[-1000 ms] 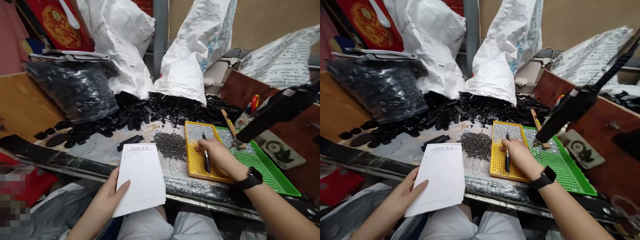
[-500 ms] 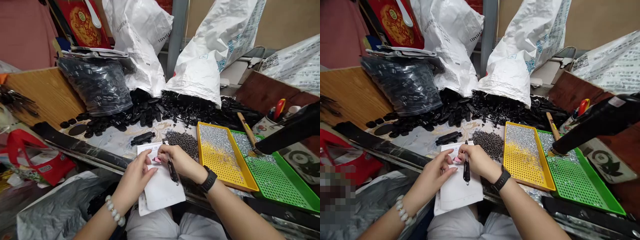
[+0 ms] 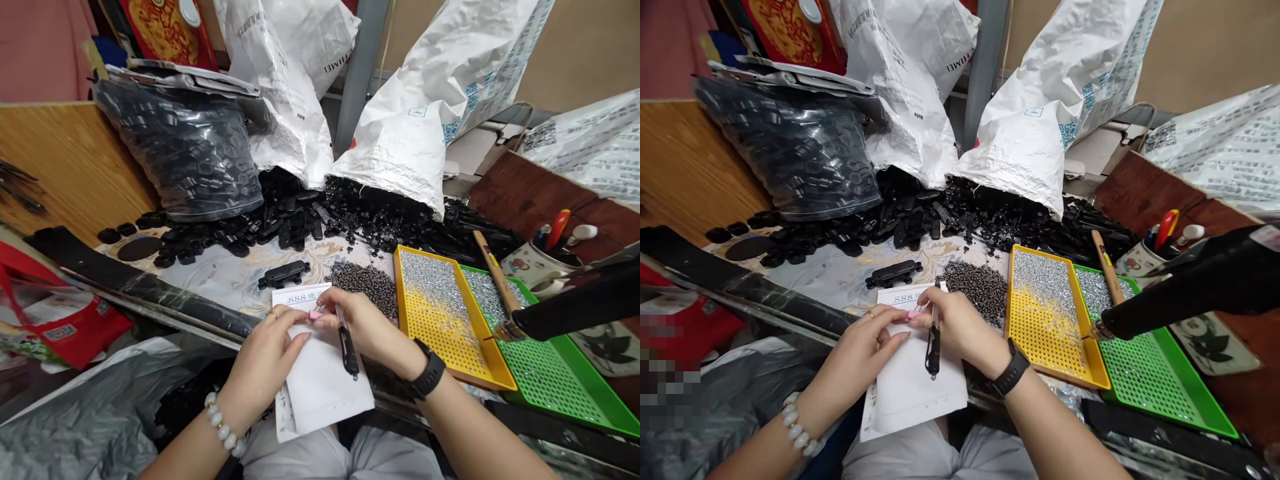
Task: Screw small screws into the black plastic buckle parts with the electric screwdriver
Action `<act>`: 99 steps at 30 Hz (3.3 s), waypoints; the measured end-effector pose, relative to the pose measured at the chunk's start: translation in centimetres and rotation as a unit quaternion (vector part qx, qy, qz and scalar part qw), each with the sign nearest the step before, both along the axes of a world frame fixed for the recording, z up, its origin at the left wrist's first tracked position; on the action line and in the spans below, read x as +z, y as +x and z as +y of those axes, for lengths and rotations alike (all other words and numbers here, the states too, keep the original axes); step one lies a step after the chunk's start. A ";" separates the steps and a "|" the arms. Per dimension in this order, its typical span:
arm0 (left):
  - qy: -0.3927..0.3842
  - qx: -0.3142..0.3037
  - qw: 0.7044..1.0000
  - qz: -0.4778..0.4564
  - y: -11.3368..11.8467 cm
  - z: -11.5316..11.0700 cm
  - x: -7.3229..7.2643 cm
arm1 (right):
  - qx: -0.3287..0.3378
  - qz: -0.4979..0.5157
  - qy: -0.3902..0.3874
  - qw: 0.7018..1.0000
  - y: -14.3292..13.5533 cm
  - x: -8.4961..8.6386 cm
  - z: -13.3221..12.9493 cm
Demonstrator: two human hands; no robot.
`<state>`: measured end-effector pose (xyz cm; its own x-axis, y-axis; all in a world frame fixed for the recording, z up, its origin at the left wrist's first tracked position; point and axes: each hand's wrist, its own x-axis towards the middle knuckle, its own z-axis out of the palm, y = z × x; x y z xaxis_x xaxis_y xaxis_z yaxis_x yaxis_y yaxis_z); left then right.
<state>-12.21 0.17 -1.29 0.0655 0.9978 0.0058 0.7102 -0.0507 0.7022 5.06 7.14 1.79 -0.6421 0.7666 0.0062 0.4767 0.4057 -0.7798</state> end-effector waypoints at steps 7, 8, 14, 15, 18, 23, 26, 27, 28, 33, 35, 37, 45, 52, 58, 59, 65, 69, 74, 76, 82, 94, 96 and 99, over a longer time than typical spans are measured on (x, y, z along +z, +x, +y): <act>0.034 -0.025 0.985 0.165 -0.4 -1.9 -0.9 | 0.046 -0.112 0.127 0.984 -2.2 2.4 5.3; 0.046 -0.021 0.984 0.174 -0.4 -2.1 -1.1 | 0.060 -0.112 0.113 0.985 -2.5 2.3 6.2; 0.128 0.012 0.972 0.197 -0.3 -2.4 -2.7 | 0.130 -0.106 0.013 0.986 -3.5 1.0 8.9; 0.137 0.013 0.971 0.196 -0.3 -2.4 -2.8 | 0.139 -0.108 0.000 0.984 -3.6 0.8 9.1; 0.154 0.017 0.969 0.192 -0.4 -2.4 -3.2 | 0.166 -0.112 -0.041 0.979 -3.7 0.6 9.7; 0.158 0.025 0.968 0.191 -0.3 -2.9 -3.6 | 0.179 -0.123 -0.060 0.974 -3.9 1.0 10.2; 0.147 0.023 0.972 0.183 -0.5 -2.9 -3.0 | 0.166 -0.131 -0.035 0.977 -3.9 0.9 9.9; 0.135 0.017 0.975 0.178 -0.5 -2.7 -2.5 | 0.162 -0.133 -0.022 0.977 -3.9 0.8 9.7; 0.116 0.007 0.978 0.173 -0.6 -2.3 -1.9 | 0.159 -0.136 -0.007 0.978 -3.8 0.7 9.5; 0.024 -0.016 0.975 0.221 -0.9 1.6 1.4 | 0.142 -0.146 0.073 0.976 -3.6 0.5 8.6; 0.029 -0.013 0.969 0.245 -0.8 3.0 1.9 | 0.133 -0.148 0.099 0.975 -3.5 0.5 8.4; 0.029 -0.025 0.967 0.253 -0.8 3.7 1.9 | 0.124 -0.147 0.123 0.974 -3.4 0.4 8.3; 0.026 -0.048 0.977 0.204 -1.2 4.3 0.9 | 0.093 -0.146 0.173 0.970 -3.0 0.3 7.2; 0.049 -0.019 0.981 0.186 -1.2 4.2 0.0 | 0.062 -0.178 0.207 0.960 -3.2 0.5 6.0; 0.058 -0.016 0.982 0.178 -1.2 3.9 -0.2 | 0.058 -0.198 0.200 0.958 -3.2 0.1 6.1; 0.058 -0.017 0.982 0.178 -1.3 3.9 -0.2 | 0.065 -0.199 0.191 0.959 -3.3 0.0 6.4; 0.054 -0.018 0.979 0.195 -1.2 4.4 0.0 | 0.119 -0.214 0.106 0.964 -3.7 0.1 8.8; 0.055 0.007 0.976 0.213 -1.3 5.0 0.4 | 0.108 -0.198 0.108 0.968 -3.5 0.8 8.0; 0.070 0.033 0.972 0.222 -1.1 4.7 2.7 | 0.080 -0.151 0.105 0.980 -2.2 2.1 6.1; 0.081 0.043 0.971 0.220 -0.7 4.4 3.8 | 0.085 -0.133 0.090 0.983 -1.8 2.7 5.8; 0.144 0.109 0.973 0.146 -0.5 3.4 3.7 | 0.060 -0.085 0.077 0.992 -1.2 4.1 4.7; -0.129 -0.064 0.973 -0.182 -3.4 -1.0 2.9 | -0.074 -0.003 0.066 0.995 4.9 3.7 1.1; -0.120 -0.072 0.978 -0.158 -4.1 1.5 4.2 | -0.126 0.014 0.088 0.988 6.5 3.2 0.4; -0.099 -0.065 0.979 -0.165 -5.2 6.5 4.9 | -0.183 0.032 0.113 0.976 8.5 2.1 -0.8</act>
